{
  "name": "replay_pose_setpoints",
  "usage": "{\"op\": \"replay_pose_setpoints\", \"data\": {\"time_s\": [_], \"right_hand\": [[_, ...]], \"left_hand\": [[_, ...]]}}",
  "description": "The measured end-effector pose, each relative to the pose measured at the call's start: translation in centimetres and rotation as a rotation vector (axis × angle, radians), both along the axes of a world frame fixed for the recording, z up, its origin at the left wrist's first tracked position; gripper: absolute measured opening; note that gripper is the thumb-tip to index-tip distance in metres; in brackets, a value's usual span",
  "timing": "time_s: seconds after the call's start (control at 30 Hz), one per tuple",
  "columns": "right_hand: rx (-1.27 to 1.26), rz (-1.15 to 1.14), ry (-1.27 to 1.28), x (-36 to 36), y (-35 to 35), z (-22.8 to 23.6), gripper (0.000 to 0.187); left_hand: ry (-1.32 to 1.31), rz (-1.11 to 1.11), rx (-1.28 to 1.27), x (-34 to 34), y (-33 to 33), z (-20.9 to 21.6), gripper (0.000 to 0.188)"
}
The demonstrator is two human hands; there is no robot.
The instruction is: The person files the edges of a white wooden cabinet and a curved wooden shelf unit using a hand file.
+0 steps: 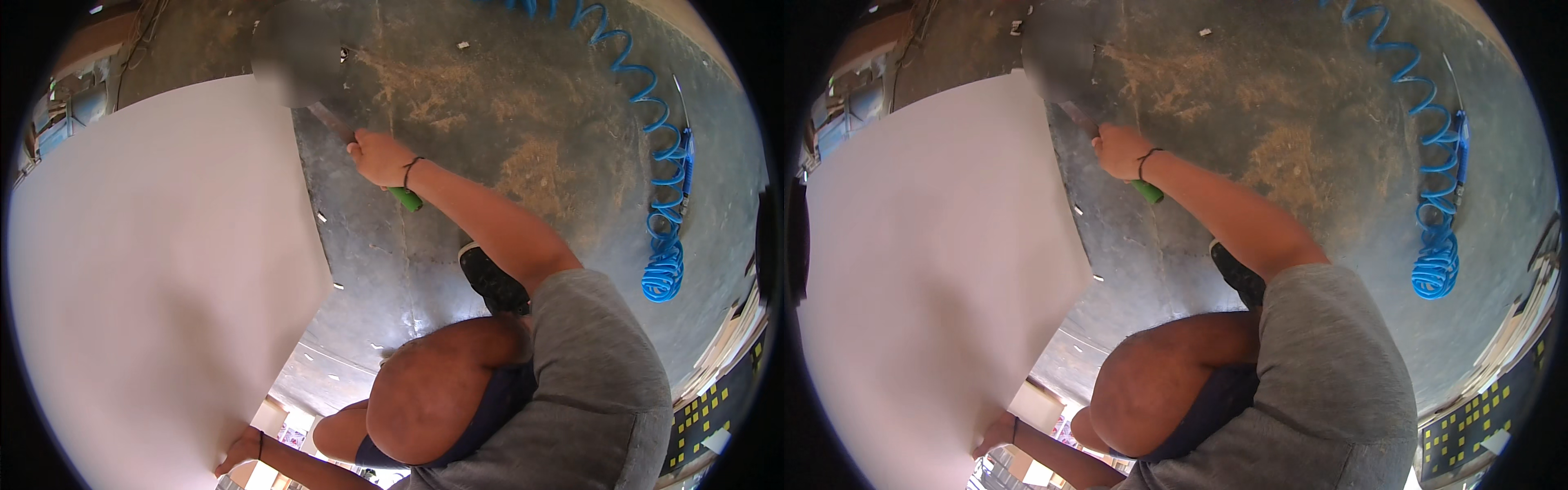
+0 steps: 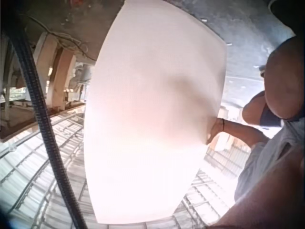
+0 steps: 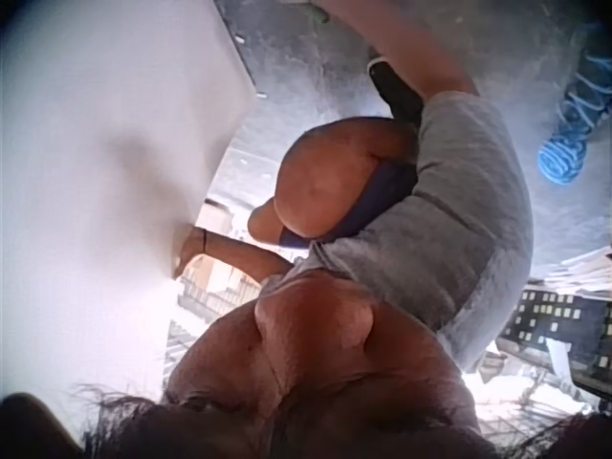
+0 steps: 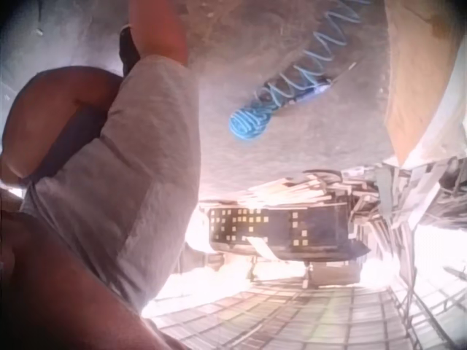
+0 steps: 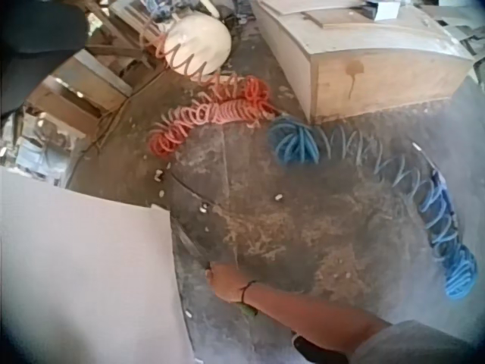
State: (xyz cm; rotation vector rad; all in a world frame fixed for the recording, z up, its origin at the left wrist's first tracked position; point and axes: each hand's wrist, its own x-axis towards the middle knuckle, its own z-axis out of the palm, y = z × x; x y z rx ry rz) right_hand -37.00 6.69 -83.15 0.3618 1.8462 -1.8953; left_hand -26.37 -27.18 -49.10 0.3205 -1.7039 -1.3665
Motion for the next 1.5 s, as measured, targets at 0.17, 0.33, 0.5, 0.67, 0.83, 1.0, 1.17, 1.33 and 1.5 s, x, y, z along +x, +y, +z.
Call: {"op": "replay_pose_setpoints", "data": {"time_s": [0.17, 0.33, 0.5, 0.67, 0.83, 1.0, 1.17, 1.33, 1.5], "right_hand": [[-0.088, -0.075, -0.008, 0.4, -3.1, -0.8, 0.024], [-0.038, -0.233, 0.055, 1.9, -4.7, -2.2, 0.022], [-0.179, 0.150, -0.173, 4.9, 0.7, -2.1, 0.027], [0.513, 0.645, 0.044, 4.2, 3.7, 1.6, 0.027], [-0.447, -0.239, 0.018, -9.5, 0.6, -2.6, 0.025], [-0.643, -0.377, -0.053, -19.2, -2.1, -8.1, 0.025], [-0.705, -0.549, -0.077, -21.5, -5.4, -9.1, 0.025], [-0.840, -0.584, -0.109, -21.8, -5.0, -11.2, 0.016], [-0.480, -0.511, -0.110, -20.0, -3.4, -5.8, 0.016]], "left_hand": [[-0.020, -0.017, 0.012, 0.1, 0.0, 0.3, 0.098], [-0.045, -0.032, 0.004, 0.2, 0.2, 0.2, 0.098], [-0.067, -0.103, 0.041, 0.7, -0.6, 0.3, 0.097], [-0.022, -0.042, 0.074, 0.7, 0.5, 0.6, 0.093], [0.009, 0.021, 0.112, 0.2, 0.8, 0.4, 0.091], [-0.026, 0.032, 0.103, 0.2, 0.1, 0.5, 0.092], [-0.008, 0.162, 0.060, 0.1, 1.4, 0.8, 0.094], [-0.019, 0.177, 0.072, -0.3, 1.5, 0.2, 0.096], [-0.010, 0.209, 0.065, -0.7, 2.6, 0.3, 0.096]]}}
